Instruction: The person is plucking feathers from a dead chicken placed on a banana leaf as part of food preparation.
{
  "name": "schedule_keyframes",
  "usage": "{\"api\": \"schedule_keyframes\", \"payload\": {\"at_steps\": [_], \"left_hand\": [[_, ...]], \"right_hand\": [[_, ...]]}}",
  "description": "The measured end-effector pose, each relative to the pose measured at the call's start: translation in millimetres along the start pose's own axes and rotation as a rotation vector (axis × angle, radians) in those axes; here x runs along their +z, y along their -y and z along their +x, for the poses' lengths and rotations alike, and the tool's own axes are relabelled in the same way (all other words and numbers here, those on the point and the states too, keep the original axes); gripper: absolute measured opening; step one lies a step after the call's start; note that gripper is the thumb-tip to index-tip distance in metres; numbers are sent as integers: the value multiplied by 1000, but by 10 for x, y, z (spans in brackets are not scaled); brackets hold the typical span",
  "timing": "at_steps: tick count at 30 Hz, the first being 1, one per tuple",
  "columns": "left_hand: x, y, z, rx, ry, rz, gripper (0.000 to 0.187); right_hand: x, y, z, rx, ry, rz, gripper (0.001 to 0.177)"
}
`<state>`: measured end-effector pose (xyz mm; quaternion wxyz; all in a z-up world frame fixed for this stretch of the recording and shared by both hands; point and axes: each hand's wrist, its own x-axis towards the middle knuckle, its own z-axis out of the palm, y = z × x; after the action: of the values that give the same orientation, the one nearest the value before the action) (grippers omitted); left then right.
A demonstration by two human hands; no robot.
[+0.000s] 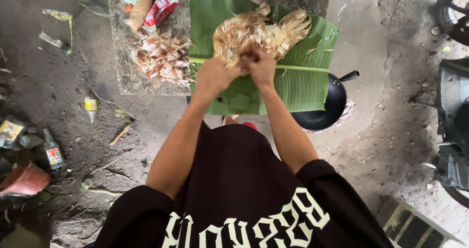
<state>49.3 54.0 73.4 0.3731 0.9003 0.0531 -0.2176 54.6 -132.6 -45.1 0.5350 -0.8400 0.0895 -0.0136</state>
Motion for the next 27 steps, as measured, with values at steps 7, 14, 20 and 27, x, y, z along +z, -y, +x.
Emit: {"api": "schedule_keyframes", "payload": {"at_steps": [7,14,20,27], "left_hand": [[-1,280,71,-37,121,-482,37],[-25,-150,-150,14,66,-515,29],[193,-477,-221,307,84,-586,25],[156,-803,-398,393,214,-703,22]], "right_hand": [[-68,-424,-178,-33,-102,-21,33],[180,-563,-394,909,-146,1010,50],[295,-822,-187,522,-9,1727,56],[-125,-829,-184,121,-85,1628,67]]}}
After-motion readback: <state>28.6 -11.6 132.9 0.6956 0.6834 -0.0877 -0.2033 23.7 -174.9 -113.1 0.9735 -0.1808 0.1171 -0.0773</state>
